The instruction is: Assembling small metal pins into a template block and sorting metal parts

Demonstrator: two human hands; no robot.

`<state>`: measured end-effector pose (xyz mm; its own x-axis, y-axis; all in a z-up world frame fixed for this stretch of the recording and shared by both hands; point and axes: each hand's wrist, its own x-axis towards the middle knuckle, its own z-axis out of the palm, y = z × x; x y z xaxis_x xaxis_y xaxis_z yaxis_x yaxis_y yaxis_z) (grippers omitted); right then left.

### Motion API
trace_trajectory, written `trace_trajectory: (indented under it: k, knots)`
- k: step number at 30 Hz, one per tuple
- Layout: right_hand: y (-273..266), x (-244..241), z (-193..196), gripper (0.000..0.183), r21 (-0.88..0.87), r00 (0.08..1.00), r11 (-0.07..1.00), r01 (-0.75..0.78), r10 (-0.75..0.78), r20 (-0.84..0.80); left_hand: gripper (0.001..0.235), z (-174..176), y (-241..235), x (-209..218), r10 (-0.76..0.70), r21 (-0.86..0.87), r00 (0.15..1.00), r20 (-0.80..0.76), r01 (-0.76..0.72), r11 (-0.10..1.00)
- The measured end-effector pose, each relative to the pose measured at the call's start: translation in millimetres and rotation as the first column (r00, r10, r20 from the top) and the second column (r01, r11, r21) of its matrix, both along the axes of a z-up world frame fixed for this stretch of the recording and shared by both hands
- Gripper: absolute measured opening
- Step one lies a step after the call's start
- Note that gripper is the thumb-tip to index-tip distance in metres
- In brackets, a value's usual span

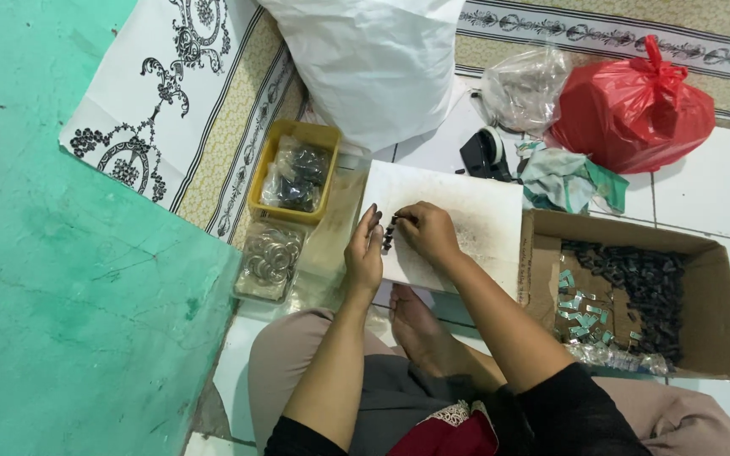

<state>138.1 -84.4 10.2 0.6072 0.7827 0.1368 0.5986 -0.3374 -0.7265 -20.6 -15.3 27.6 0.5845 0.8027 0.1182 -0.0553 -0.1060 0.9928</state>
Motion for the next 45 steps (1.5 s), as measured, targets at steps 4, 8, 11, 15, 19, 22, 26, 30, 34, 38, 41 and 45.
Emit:
trace_trajectory:
  k: [4, 8, 11, 15, 19, 22, 26, 30, 34, 38, 41, 45]
  knots:
    - [3, -3, 2, 0.016, -0.022, 0.999, 0.999, -0.04, 0.04, 0.035, 0.047, -11, 2, 3, -0.01, -0.036, 0.999, -0.035, 0.009, 0.999]
    - [4, -5, -5, 0.017, -0.081, 0.989, 0.994, -0.067, 0.077, 0.124, 0.045, -15, 1, 4, 0.021, -0.073, 0.999, -0.038, -0.024, 0.997]
    - [4, -6, 5, 0.018, -0.118, 0.988, 0.99, -0.081, 0.095, 0.123, 0.044, -17, 1, 5, 0.041, -0.084, 0.998, -0.038, -0.044, 0.995]
    - [4, 1, -6, 0.022, -0.129, 0.985, 0.986, -0.103, 0.119, 0.126, 0.041, -34, 3, 9, 0.08, -0.097, 0.996, -0.03, -0.083, 0.992]
    - [-9, 0, 15, 0.024, -0.115, 0.984, 0.99, -0.085, 0.101, 0.148, 0.038, -22, -2, 3, 0.107, -0.074, 0.994, -0.021, -0.108, 0.991]
    - [-36, 13, 29, 0.027, -0.087, 0.993, 0.996, -0.017, 0.027, 0.114, 0.034, -9, -2, 1, 0.135, 0.012, 0.991, -0.001, -0.135, 0.991]
    - [-117, 56, 18, 0.027, -0.07, 0.988, 0.995, 0.067, -0.056, 0.147, 0.032, 17, -12, -10, 0.236, 0.266, 0.972, 0.004, -0.228, 0.937]
    - [-229, 106, 6, 0.027, -0.156, 0.952, 0.951, 0.266, -0.234, 0.198, 0.031, 40, -31, -15, 0.2, 0.482, 0.979, 0.041, -0.195, 0.854]
    - [-356, 145, 1, 0.028, -0.206, 0.926, 0.915, 0.347, -0.3, 0.23, 0.032, 29, -70, 1, 0.108, 0.601, 0.994, 0.016, -0.095, 0.793]
    - [-444, 165, -9, 0.028, -0.285, 0.79, 0.74, 0.609, -0.596, 0.142, 0.03, 36, -130, 35, -0.179, 0.672, 0.984, -0.022, 0.148, 0.726]
    - [-476, 176, -58, 0.026, -0.329, 0.691, 0.637, 0.697, -0.719, 0.072, 0.026, 35, -173, 65, -0.376, 0.711, 0.924, -0.065, 0.307, 0.633]
    - [-469, 180, -91, 0.023, -0.445, 0.697, 0.595, 0.669, -0.71, 0.099, 0.016, -6, -227, 119, -0.523, 0.656, 0.835, -0.169, 0.491, 0.572]
